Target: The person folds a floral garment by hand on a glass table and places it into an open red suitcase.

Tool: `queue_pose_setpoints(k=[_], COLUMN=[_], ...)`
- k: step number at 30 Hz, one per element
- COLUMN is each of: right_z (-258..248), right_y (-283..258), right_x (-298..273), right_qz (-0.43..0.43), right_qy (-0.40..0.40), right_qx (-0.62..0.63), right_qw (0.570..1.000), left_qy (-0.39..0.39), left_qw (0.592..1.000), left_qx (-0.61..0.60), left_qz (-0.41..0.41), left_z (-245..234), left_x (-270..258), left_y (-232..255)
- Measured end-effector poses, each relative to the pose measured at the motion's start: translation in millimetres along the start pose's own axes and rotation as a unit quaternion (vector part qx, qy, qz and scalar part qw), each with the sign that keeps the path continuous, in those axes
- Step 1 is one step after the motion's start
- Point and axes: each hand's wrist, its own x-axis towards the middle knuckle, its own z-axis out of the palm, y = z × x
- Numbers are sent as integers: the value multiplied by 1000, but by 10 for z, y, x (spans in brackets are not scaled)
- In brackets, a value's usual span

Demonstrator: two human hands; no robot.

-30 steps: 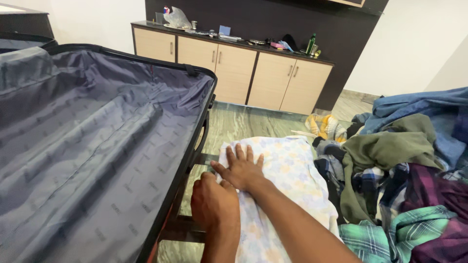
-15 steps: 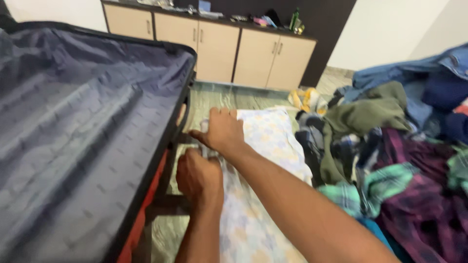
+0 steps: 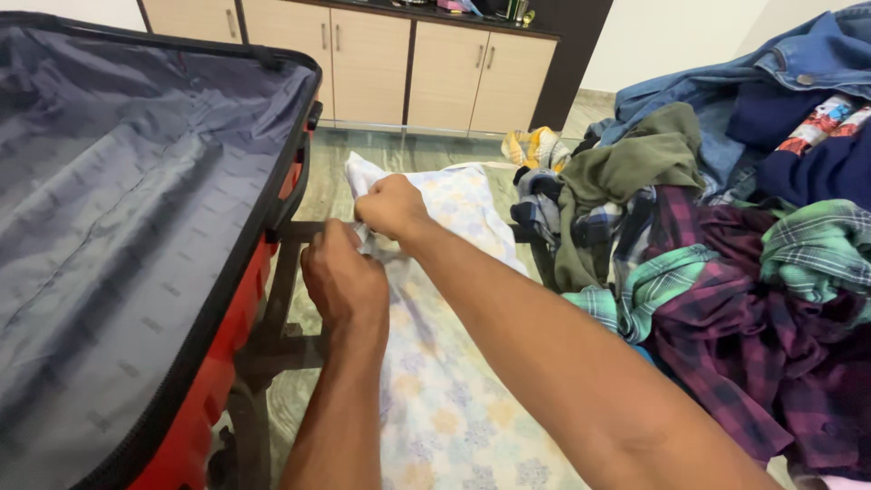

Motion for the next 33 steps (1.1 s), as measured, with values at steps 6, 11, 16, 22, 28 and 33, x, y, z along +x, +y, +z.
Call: queue_pose_setpoints(k=[6,11,16,22,28,33], right_z=[-256,-507,-539,-462,-485,-301], right_y=[163,467,930,838,566,664], right_x=[-74,-5,80,-135,-313,-5], right_qz=[26,84,88,4,-207,-189], right_qy=[-39,-25,-34,142,176,13], right_qx=[305,321,313,-121,-213,-290], right_qw=[951,943,945,982,939,938], left_qy=[-136,-326,-469,-288,-205,-323], left_qw=[980,927,876,953,978,940], left_qx=[92,28,55,40,-18,101], left_qz=[-109,-182,-96,-89,10,32], left_z=[-185,-206,-242,-186,-15,24], left_x=[95,279,356,337,159,34], left_y=[190,117,144,186,179,278])
